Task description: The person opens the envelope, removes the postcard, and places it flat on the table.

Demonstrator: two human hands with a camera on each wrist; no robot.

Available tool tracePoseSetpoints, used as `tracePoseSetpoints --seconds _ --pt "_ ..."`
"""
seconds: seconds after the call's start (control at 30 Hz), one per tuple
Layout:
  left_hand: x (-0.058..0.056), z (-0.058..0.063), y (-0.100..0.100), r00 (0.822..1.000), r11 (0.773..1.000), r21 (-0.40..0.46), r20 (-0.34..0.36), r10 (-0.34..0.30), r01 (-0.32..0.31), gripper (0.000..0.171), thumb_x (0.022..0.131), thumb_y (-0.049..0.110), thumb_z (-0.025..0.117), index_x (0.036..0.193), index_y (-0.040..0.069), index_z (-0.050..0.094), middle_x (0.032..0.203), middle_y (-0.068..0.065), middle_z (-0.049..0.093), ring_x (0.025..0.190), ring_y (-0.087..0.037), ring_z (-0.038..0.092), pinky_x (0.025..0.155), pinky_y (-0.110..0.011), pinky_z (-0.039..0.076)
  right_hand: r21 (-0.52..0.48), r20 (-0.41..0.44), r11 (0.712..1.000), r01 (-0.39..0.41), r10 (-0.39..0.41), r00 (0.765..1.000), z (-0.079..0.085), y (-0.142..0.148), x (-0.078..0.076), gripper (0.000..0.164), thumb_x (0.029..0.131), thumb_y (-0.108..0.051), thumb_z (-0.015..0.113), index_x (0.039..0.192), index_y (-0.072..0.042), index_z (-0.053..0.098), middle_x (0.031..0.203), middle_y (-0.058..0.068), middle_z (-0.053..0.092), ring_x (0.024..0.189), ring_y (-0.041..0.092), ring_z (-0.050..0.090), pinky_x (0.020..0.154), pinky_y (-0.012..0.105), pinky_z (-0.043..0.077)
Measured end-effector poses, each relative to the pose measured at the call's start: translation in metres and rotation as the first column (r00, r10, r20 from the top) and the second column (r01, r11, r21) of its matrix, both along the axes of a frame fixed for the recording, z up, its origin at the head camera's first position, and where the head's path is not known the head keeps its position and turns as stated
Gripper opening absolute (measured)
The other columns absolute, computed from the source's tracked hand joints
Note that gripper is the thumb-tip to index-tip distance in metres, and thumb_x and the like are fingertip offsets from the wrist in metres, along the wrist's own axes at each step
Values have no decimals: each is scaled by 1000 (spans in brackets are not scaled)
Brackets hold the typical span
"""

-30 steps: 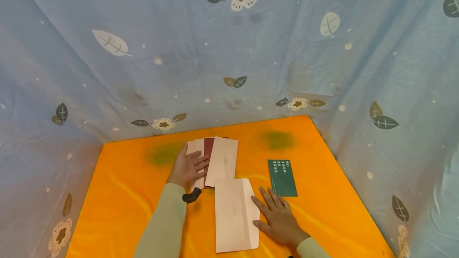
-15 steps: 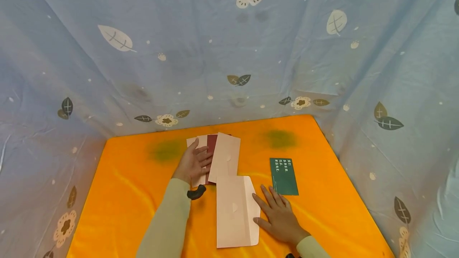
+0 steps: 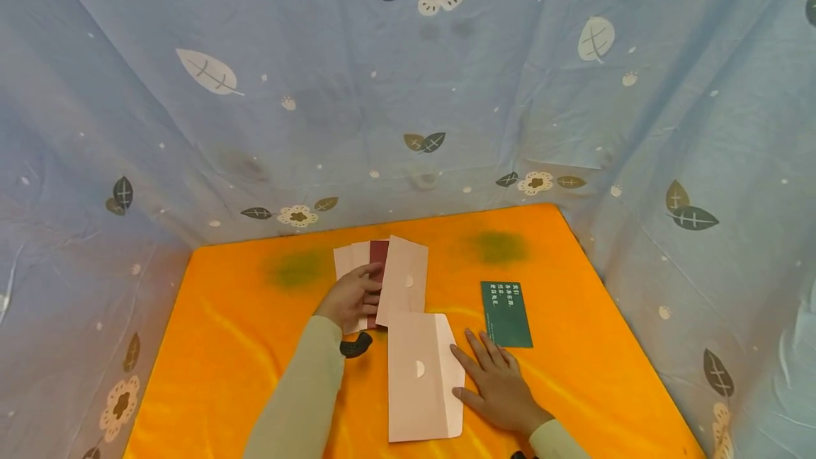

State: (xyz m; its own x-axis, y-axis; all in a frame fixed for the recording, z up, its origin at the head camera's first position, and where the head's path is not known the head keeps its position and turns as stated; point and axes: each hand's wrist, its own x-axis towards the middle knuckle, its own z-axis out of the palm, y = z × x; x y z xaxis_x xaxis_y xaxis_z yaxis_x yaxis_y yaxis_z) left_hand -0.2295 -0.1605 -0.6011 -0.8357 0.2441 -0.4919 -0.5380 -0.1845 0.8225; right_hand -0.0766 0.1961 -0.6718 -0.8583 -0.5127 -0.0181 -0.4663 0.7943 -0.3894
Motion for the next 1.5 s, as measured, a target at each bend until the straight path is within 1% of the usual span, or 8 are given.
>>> tracePoseSetpoints --seconds 0.2,0.43,0.57,0.7,1.0,1.2,1.33,1.5 --pt "2 -4 4 1000 1000 -8 18 12 -12 61 108 8 64 165 20 46 118 -20 77 94 -34 78 86 -50 64 -19 -7 1000 -10 10 1000 3 0 1 74 110 -60 54 173 -25 35 181 12 12 164 40 10 116 73 22" --pt "2 -12 5 1000 1000 -23 3 -9 9 57 107 5 63 162 15 50 120 -20 76 97 -36 78 87 -51 63 -11 -6 1000 -4 4 1000 3 1 1 75 110 -60 55 173 -25 35 181 12 12 164 39 10 115 73 24" --pt "2 -11 5 1000 999 -33 6 2 -2 52 107 5 64 158 13 54 118 -20 76 96 -36 78 86 -51 63 -19 -24 1000 -4 4 1000 2 1 0 75 109 -60 56 172 -25 36 181 13 14 164 40 11 114 73 24" --pt "3 -8 4 999 998 -46 -19 41 -42 50 107 3 63 156 9 55 117 -21 76 89 -32 77 82 -47 64 -35 -49 999 -5 4 999 1 0 0 74 109 -59 57 171 -23 39 180 14 17 163 42 14 112 73 26" --pt "6 -1 -6 990 987 -98 -78 121 -129 51 108 4 61 158 9 51 110 -16 73 82 -26 73 77 -43 65 -20 -10 1000 0 0 1000 2 1 1 74 109 -60 56 172 -24 38 181 12 13 164 39 9 114 73 24" --pt "5 5 -14 973 975 -53 -100 208 -214 53 108 0 61 159 7 48 101 -17 75 74 -23 74 67 -38 64 -19 0 1000 0 0 1000 2 1 1 74 110 -60 55 172 -24 37 181 12 11 164 39 8 115 73 23" --pt "6 10 -19 960 963 -22 -91 265 -268 56 109 2 61 162 10 45 101 -17 75 79 -25 75 69 -40 64 -7 3 1000 -3 3 1000 1 1 0 75 110 -61 54 173 -25 35 181 11 10 165 38 8 116 72 22" --pt "10 14 -19 954 959 3 -99 281 -283 54 109 6 64 160 14 48 99 -16 74 79 -26 75 71 -42 64 -9 7 1000 6 -6 1000 2 0 1 74 110 -61 53 172 -25 36 182 10 10 165 38 8 116 72 21"
